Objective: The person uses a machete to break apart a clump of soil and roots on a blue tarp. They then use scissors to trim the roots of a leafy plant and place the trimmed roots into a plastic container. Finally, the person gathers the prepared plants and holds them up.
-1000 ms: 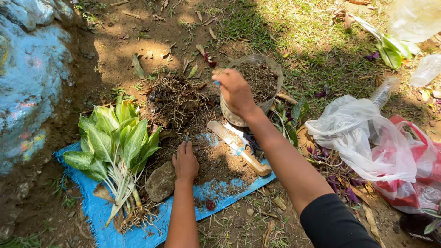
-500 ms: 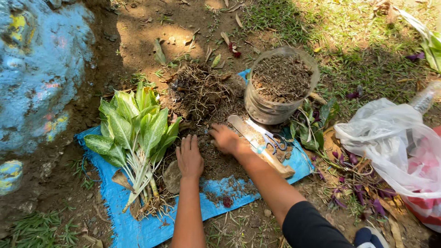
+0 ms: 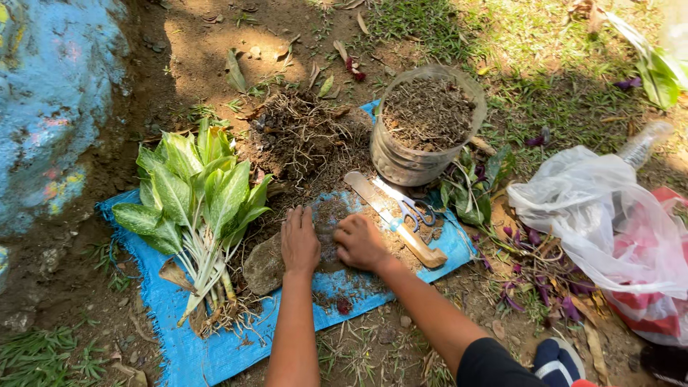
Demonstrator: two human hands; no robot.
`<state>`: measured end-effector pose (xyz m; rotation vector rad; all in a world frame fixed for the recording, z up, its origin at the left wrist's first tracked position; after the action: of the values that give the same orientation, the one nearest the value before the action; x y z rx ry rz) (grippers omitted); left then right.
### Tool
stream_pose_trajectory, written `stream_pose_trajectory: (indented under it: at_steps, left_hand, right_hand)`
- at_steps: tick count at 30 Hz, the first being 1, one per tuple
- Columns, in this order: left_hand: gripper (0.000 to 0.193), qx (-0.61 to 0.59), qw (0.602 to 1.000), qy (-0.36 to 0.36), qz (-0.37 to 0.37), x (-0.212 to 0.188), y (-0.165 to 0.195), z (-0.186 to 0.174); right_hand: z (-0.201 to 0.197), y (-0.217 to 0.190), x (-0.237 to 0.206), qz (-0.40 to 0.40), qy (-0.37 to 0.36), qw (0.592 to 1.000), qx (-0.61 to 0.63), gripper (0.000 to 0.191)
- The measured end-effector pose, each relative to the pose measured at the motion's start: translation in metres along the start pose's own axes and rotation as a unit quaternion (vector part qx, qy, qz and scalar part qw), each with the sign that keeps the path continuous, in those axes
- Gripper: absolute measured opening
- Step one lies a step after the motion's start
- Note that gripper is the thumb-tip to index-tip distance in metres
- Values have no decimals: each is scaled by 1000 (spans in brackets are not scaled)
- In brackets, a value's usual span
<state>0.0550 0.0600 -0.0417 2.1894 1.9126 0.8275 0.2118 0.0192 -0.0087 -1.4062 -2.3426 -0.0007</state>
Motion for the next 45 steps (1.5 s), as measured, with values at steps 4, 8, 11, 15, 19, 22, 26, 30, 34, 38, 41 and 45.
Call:
stream_pose_trajectory:
  at_steps: [4, 8, 11, 15, 19, 22, 26, 30, 34, 38, 41, 45]
  left_hand:
    - [49, -51, 998, -31, -1, -12, 21, 6]
    - [54, -53, 998, -30, -23, -29, 26, 9]
    - [51, -42, 999, -16, -18, -33, 19, 9]
    - [50, -3, 1000, 4, -7, -23, 3, 10]
    - [52, -23, 1000, -2, -20, -17, -4, 14]
    - [71, -56, 995, -80, 1, -24, 6, 22]
    - [118, -34, 971, -235, -31, -33, 21, 31]
    - [142, -77, 975, -208, -20, -18, 40, 23]
    - [141, -101, 980, -158, -71, -2, 58, 23]
    - [142, -112, 980, -140, -89, -5, 65, 23]
    - [143, -102, 980, -140, -100, -12, 58, 22]
    - [145, -108, 986, -102, -77, -16, 46, 18]
  right_hand:
    - [-49, 11, -37, 93, 114, 986, 81, 75]
    - [-45, -1, -71, 127, 143, 982, -6, 97]
    - [-8, 16, -69, 248, 7, 968, 38, 94]
    - [-2, 27, -27, 168, 101, 978, 67, 90]
    - [-2, 36, 15, 186, 43, 974, 121, 94]
    - [0, 35, 25, 154, -12, 980, 125, 90]
    - [-2, 59, 11, 196, 104, 948, 228, 59]
    - [3, 88, -7, 205, 75, 954, 207, 49]
    - [-9, 98, -8, 204, 93, 966, 125, 65]
    - [-17, 81, 12, 127, 90, 988, -6, 57]
    - [-8, 74, 33, 120, 70, 990, -9, 42]
    - [1, 72, 63, 65, 82, 992, -68, 22]
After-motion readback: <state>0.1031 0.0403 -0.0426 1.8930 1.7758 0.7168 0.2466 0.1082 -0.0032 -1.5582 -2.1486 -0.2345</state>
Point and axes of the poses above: each hand's wrist, its own x-axis towards the middle knuckle, its own z-axis out of the palm, y = z × x, the point moved 5 cm from there along x, towards the middle knuckle, and after that the axes turned 10 degrees about y, right-handed, at the moved point
